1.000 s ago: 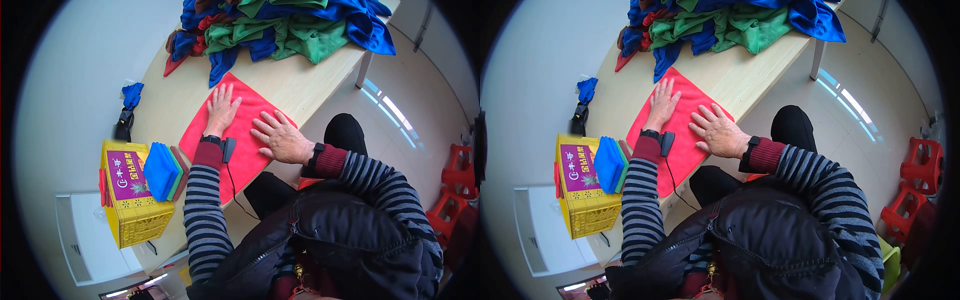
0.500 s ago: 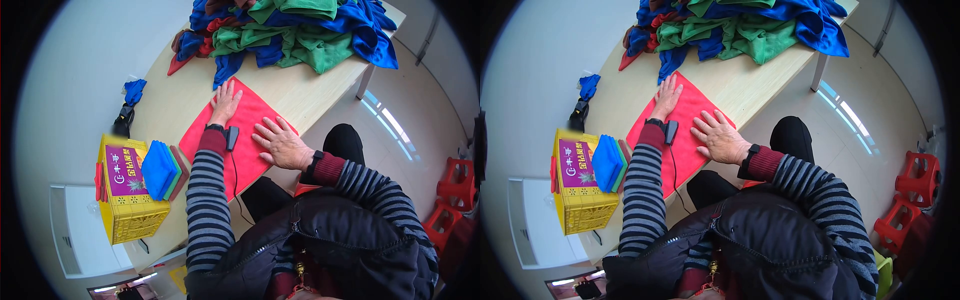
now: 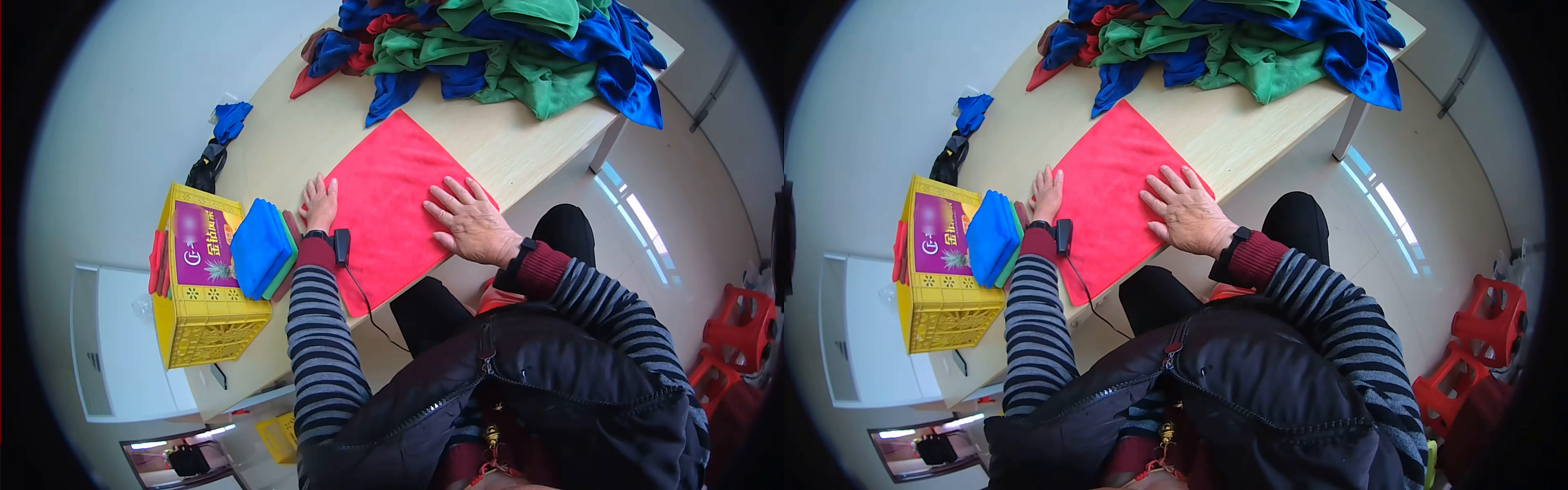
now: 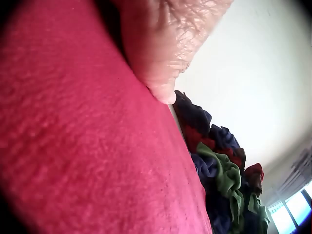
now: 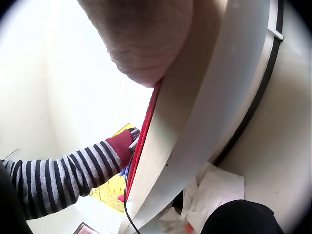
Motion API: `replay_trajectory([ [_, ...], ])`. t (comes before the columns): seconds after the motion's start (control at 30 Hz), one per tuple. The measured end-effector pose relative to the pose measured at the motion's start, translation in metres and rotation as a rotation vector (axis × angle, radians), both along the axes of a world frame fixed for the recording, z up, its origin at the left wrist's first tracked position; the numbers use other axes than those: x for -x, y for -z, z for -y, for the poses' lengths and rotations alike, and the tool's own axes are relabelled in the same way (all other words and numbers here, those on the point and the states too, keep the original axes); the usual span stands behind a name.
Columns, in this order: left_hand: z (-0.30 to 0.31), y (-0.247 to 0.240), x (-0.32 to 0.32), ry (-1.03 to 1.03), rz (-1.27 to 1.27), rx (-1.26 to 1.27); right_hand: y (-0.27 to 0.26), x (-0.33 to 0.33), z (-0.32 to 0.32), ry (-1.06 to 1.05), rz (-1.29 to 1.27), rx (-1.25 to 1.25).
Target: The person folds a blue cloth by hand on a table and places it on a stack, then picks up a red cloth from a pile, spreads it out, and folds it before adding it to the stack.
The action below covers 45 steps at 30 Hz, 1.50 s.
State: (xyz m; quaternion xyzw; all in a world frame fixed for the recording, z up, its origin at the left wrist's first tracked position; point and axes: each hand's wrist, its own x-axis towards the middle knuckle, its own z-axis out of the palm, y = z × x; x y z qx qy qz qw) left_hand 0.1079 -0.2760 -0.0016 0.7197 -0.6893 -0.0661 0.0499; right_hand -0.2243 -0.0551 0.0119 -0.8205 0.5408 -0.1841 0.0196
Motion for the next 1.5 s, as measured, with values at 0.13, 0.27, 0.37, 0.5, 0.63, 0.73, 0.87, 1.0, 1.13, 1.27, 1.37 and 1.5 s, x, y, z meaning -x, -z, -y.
replay_trajectory([
  [0.13, -0.012, 0.002, -0.015, -0.054, 0.01, 0.02, 0.003, 0.006, 0.002, -0.064, -0.063, -0.016],
  [0.27, -0.024, -0.004, -0.02, -0.046, 0.086, 0.04, -0.064, 0.019, 0.046, -0.208, -0.036, -0.464],
  [0.37, -0.033, -0.008, -0.011, 0.017, 0.183, 0.096, -0.08, 0.001, 0.101, -0.227, -0.001, -0.41],
  [0.5, -0.04, -0.006, 0.004, 0.1, 0.06, 0.114, -0.057, -0.068, 0.158, -0.184, -0.079, -0.252],
  [0.63, -0.045, 0.0, 0.006, 0.129, 0.032, 0.131, -0.03, -0.13, 0.193, -0.168, -0.159, -0.217],
  [0.73, -0.043, 0.003, 0.003, 0.142, 0.083, 0.152, -0.023, -0.151, 0.203, -0.146, -0.165, -0.223],
  [0.87, -0.044, 0.0, 0.007, 0.097, 0.077, 0.136, -0.002, -0.14, 0.217, -0.116, -0.138, -0.183],
  [1.0, -0.043, 0.001, 0.005, -0.003, 0.077, 0.129, 0.01, -0.094, 0.235, 0.009, -0.143, -0.119],
  [1.13, -0.044, 0.0, 0.0, -0.084, 0.043, 0.116, 0.002, -0.04, 0.231, 0.094, -0.153, -0.143],
  [1.27, -0.046, -0.006, 0.001, -0.095, 0.009, 0.087, -0.001, -0.008, 0.227, 0.162, -0.106, -0.138],
  [1.37, -0.055, -0.009, 0.002, -0.057, -0.024, 0.104, -0.018, 0.008, 0.21, 0.255, -0.168, -0.326],
  [1.5, -0.09, -0.013, 0.026, 0.073, 0.023, 0.088, -0.018, -0.019, 0.171, 0.193, -0.189, -0.194],
])
